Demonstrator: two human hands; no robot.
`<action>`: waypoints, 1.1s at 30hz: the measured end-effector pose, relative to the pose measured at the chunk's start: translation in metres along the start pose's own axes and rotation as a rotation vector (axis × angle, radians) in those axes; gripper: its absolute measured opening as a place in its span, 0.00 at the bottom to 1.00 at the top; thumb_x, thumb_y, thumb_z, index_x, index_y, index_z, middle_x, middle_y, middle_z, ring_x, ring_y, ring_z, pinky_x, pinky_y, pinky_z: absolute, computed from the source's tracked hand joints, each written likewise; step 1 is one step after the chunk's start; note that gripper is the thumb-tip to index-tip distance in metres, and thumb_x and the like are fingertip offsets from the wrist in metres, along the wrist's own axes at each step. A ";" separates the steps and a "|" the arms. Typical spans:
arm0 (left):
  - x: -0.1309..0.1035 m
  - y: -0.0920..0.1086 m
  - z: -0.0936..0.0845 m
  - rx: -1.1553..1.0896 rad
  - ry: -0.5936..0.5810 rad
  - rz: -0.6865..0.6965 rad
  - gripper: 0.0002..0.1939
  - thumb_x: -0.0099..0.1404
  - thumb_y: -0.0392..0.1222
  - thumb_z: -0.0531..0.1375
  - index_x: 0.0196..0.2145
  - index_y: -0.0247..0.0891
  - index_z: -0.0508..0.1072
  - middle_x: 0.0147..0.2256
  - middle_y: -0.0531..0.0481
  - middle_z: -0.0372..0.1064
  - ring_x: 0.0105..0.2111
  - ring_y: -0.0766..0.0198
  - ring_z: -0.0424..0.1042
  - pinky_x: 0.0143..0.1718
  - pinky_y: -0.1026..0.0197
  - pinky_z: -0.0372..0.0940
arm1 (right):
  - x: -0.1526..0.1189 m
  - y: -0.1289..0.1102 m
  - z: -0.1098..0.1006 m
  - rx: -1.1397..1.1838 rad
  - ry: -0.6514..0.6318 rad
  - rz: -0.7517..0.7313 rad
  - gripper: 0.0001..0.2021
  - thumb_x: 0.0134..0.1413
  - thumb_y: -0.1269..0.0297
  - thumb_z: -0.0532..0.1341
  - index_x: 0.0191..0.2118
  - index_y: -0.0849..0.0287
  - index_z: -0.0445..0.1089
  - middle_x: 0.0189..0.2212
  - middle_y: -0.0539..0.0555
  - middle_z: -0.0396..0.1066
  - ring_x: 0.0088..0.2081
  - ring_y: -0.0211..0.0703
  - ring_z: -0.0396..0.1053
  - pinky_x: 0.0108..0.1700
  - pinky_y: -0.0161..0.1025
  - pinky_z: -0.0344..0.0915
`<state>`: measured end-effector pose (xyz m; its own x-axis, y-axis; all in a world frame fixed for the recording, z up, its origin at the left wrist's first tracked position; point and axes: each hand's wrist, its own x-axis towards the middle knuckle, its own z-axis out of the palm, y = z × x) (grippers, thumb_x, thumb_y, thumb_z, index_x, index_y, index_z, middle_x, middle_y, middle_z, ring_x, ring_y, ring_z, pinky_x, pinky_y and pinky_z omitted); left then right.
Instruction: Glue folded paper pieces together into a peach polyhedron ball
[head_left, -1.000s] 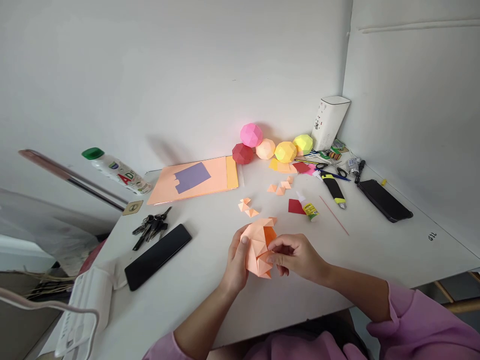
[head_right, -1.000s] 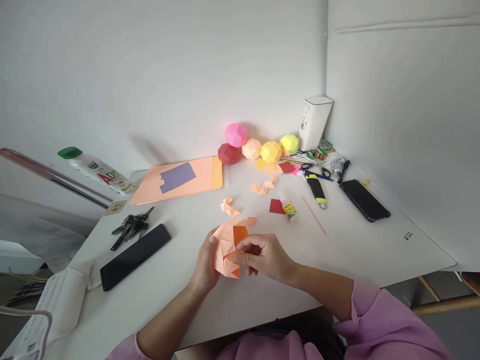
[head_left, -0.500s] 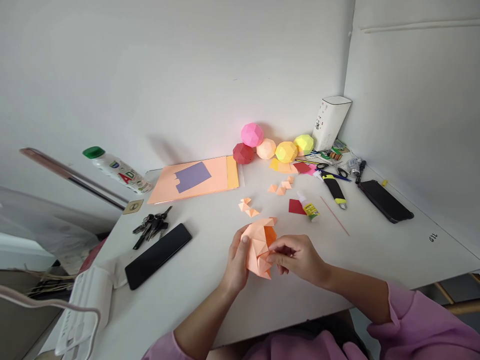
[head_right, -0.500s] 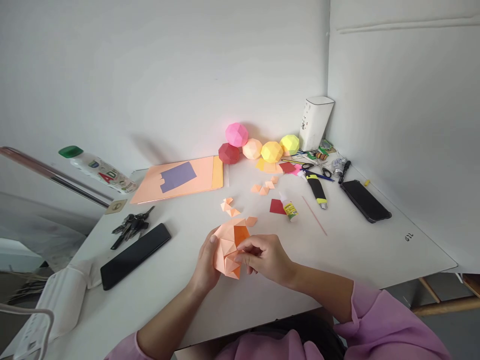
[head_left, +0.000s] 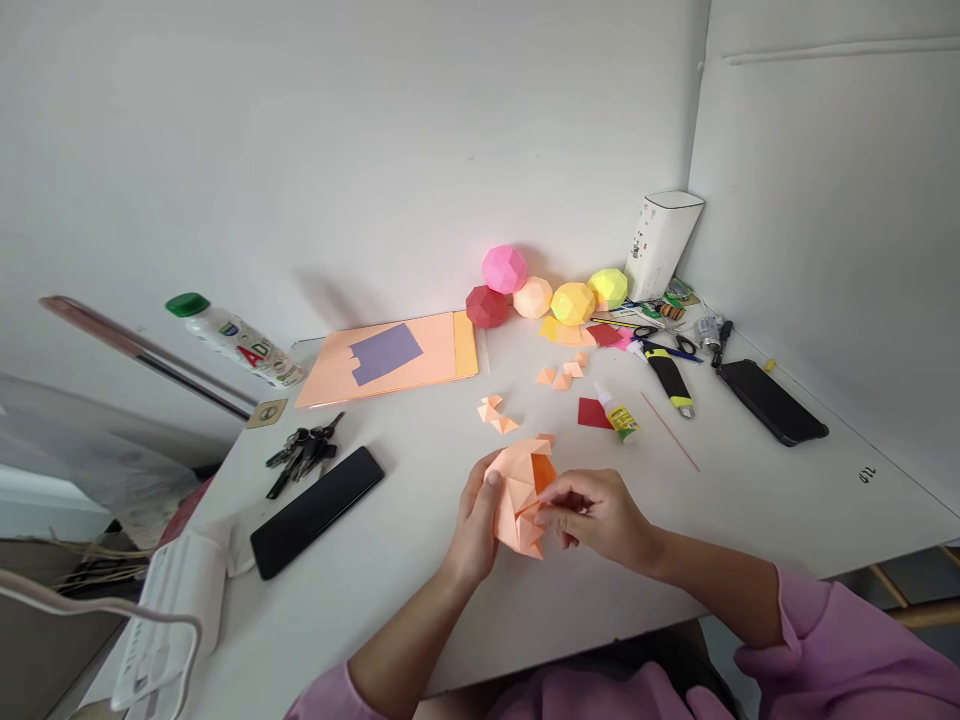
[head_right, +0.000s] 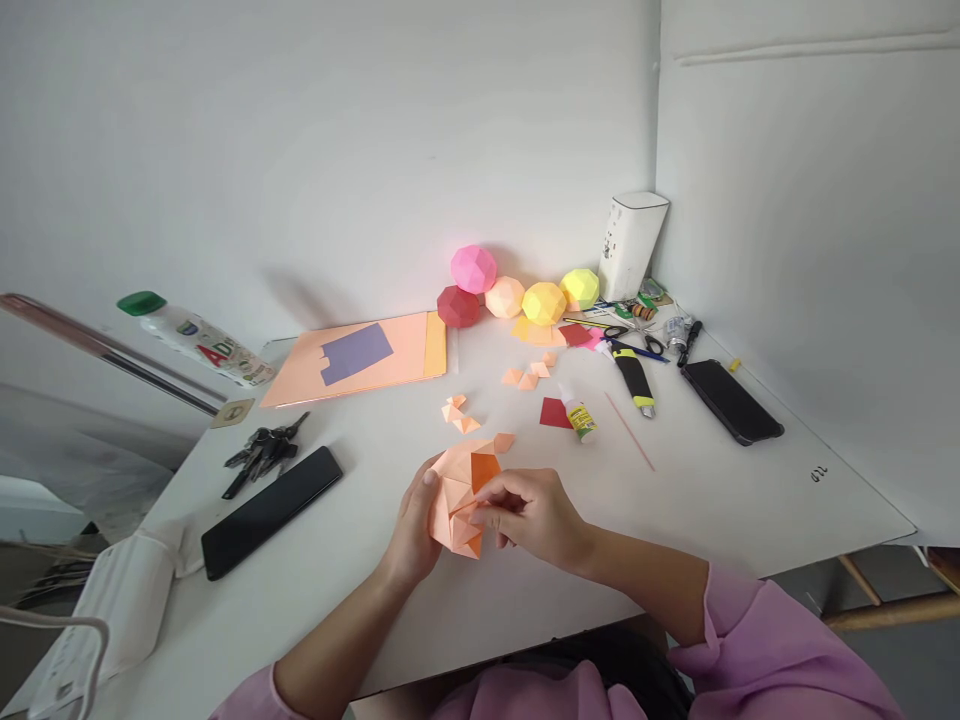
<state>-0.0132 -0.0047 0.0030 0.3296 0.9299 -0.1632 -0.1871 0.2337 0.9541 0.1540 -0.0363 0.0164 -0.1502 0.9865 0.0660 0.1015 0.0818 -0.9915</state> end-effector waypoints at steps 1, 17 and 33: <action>0.000 0.000 0.000 0.002 -0.002 0.000 0.26 0.66 0.60 0.49 0.50 0.37 0.65 0.43 0.40 0.71 0.39 0.51 0.73 0.34 0.54 0.67 | 0.000 0.000 0.000 0.003 0.000 0.004 0.11 0.50 0.58 0.66 0.28 0.61 0.72 0.20 0.48 0.69 0.17 0.33 0.66 0.18 0.31 0.64; 0.000 0.000 0.000 0.020 0.008 0.004 0.26 0.65 0.60 0.51 0.50 0.37 0.67 0.44 0.41 0.72 0.39 0.52 0.73 0.36 0.54 0.67 | 0.001 -0.002 -0.003 0.047 -0.030 0.072 0.12 0.47 0.57 0.68 0.27 0.61 0.71 0.19 0.47 0.68 0.17 0.33 0.65 0.18 0.31 0.64; 0.000 0.001 0.001 0.031 0.007 -0.011 0.25 0.64 0.60 0.52 0.49 0.38 0.67 0.43 0.41 0.73 0.37 0.52 0.74 0.32 0.56 0.67 | 0.001 -0.002 -0.004 0.049 -0.025 0.071 0.12 0.47 0.57 0.68 0.27 0.60 0.69 0.19 0.47 0.69 0.17 0.33 0.66 0.18 0.31 0.65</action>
<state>-0.0127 -0.0044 0.0043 0.3252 0.9293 -0.1748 -0.1546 0.2346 0.9597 0.1575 -0.0351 0.0189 -0.1687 0.9856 -0.0073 0.0646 0.0036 -0.9979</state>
